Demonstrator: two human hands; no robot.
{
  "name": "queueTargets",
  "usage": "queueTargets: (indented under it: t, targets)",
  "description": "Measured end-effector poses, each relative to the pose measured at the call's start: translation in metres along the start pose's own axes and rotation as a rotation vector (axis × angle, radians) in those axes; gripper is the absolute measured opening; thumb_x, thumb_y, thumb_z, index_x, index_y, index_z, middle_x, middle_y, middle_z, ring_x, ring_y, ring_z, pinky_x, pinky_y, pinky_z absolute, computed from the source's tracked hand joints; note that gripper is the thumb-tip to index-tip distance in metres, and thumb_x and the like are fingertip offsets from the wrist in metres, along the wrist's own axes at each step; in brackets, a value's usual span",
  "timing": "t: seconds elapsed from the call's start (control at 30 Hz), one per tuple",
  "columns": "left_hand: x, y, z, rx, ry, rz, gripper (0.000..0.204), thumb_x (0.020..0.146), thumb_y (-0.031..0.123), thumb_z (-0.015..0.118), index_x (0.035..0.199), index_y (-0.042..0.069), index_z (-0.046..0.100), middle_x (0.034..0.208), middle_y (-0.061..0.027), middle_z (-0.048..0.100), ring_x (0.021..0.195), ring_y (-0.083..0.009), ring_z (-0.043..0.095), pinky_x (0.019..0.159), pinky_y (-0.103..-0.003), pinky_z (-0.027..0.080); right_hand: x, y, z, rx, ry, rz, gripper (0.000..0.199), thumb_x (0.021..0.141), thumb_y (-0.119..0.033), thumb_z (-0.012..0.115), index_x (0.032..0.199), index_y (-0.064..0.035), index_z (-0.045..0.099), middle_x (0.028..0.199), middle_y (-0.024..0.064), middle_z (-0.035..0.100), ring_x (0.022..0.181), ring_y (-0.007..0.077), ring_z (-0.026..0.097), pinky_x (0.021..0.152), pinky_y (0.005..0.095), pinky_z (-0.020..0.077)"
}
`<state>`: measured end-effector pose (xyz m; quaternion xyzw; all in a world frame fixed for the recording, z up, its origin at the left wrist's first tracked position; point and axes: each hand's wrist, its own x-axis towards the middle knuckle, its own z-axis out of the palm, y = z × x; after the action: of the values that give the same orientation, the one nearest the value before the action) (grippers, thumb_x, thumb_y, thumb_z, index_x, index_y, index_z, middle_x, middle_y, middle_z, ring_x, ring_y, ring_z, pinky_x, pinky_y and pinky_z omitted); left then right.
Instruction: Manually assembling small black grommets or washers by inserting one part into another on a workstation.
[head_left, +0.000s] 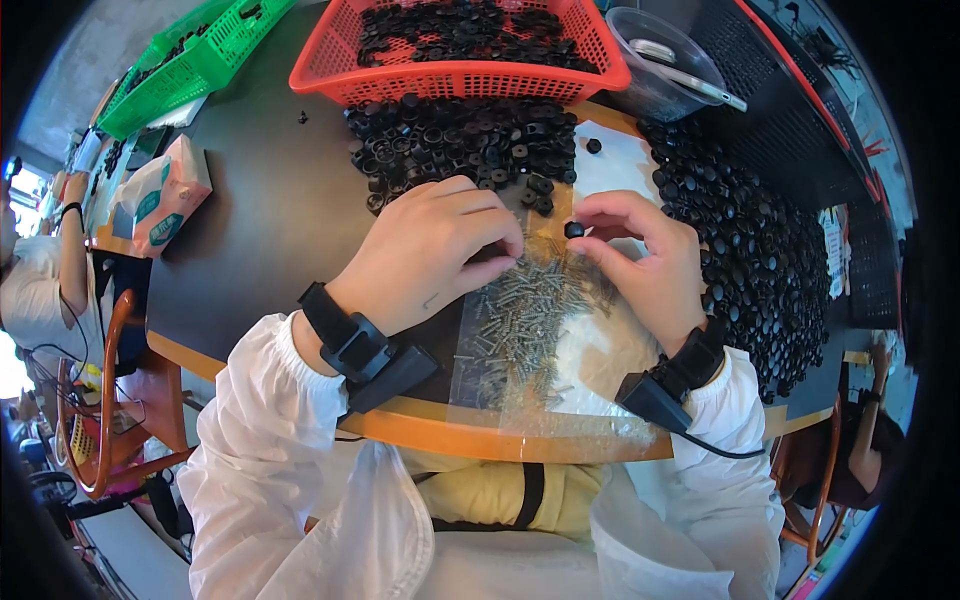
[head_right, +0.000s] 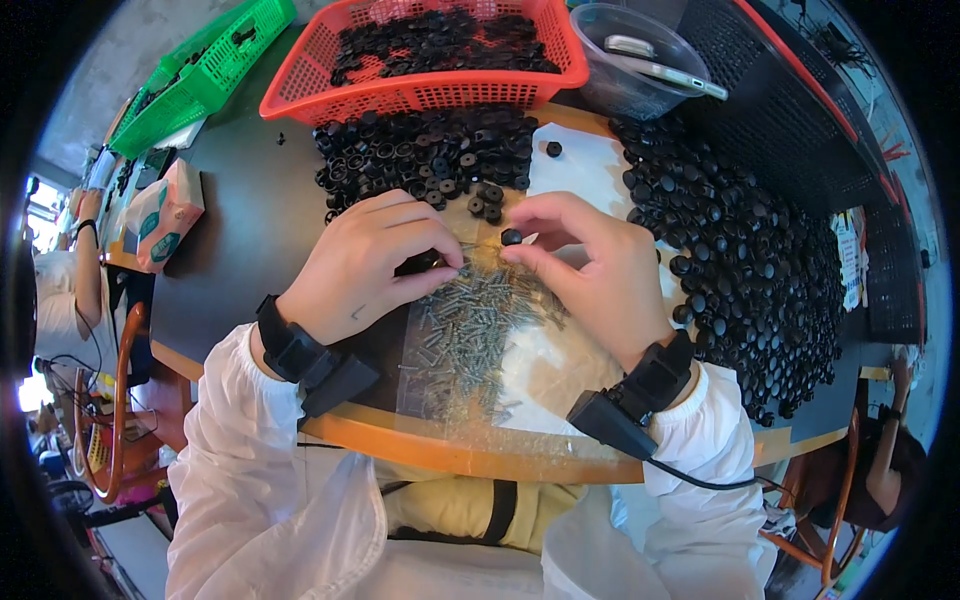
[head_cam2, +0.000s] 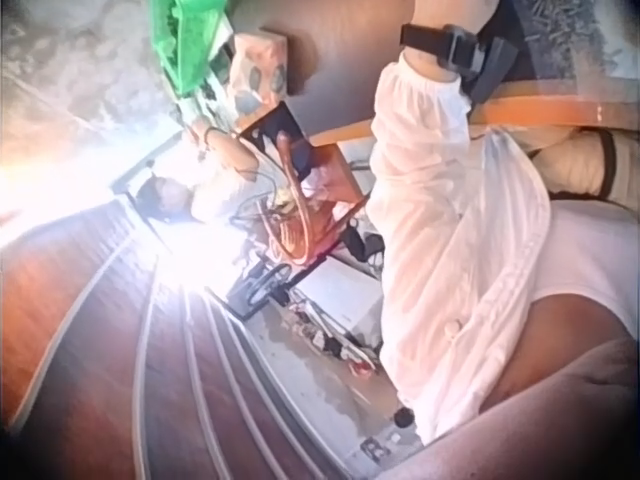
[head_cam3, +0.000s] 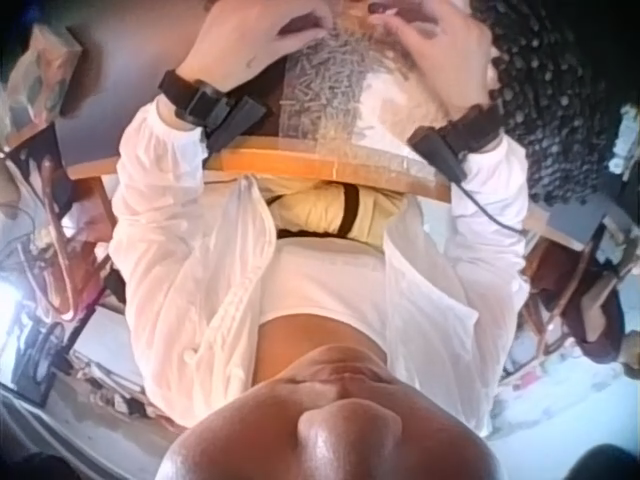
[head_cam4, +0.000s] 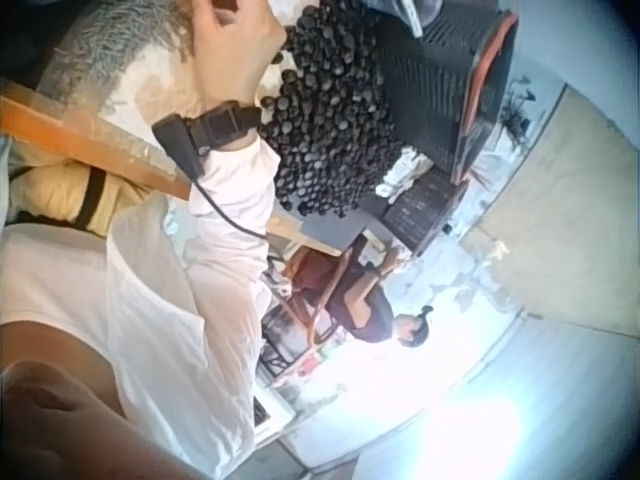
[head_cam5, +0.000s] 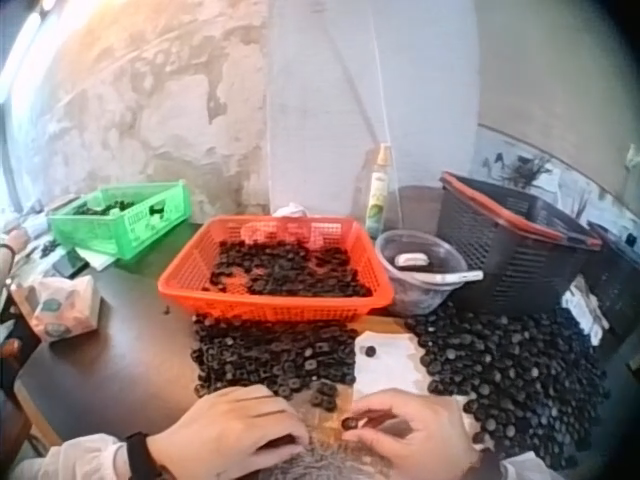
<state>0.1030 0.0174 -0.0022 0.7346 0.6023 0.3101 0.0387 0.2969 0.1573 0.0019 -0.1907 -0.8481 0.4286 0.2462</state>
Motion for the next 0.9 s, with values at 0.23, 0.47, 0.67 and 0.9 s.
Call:
queueTargets:
  t: [0.23,0.47,0.67,0.9]
  targets:
    - [0.0,-0.005,0.003,-0.137,0.07,-0.04,0.026,0.079,0.007,0.074,0.104,0.008,0.067,0.085,-0.0025,0.065,0.082,-0.0236,0.059,0.078,-0.035,0.048,-0.005,0.011,0.004,-0.005,-0.078,-0.108,0.024,0.091,-0.007,0.066,0.115,-0.0067,0.067,0.096,0.008,0.074,0.084,0.0156,0.072,0.073,0.025,0.0541]
    - [0.0,0.003,0.003,-0.268,0.08,-0.173,0.033,0.081,0.001,0.072,0.113,0.007,0.065,0.087,-0.0013,0.064,0.081,-0.0167,0.057,0.079,-0.03,0.046,-0.01,0.001,0.013,0.277,-0.059,0.001,0.019,0.09,-0.002,0.066,0.109,-0.0043,0.065,0.099,0.0078,0.072,0.087,0.0145,0.071,0.075,0.0265,0.0551]
    - [0.0,0.005,0.004,-0.467,0.057,-0.272,0.029,0.086,0.0,0.069,0.114,0.005,0.062,0.092,-0.0007,0.062,0.083,-0.0102,0.054,0.078,-0.025,0.045,-0.009,-0.003,0.009,0.116,-0.079,-0.024,0.022,0.084,-0.003,0.074,0.104,-0.0035,0.064,0.096,0.0075,0.07,0.085,0.0146,0.07,0.074,0.0256,0.0553]
    - [0.001,0.012,0.002,-0.514,0.022,-0.281,0.024,0.088,0.002,0.069,0.11,0.006,0.059,0.094,0.0001,0.063,0.084,-0.009,0.053,0.079,-0.025,0.044,-0.007,-0.008,0.009,0.02,-0.064,-0.125,0.022,0.079,-0.003,0.075,0.099,-0.0046,0.064,0.091,0.0051,0.066,0.077,0.0149,0.067,0.069,0.0265,0.0544]
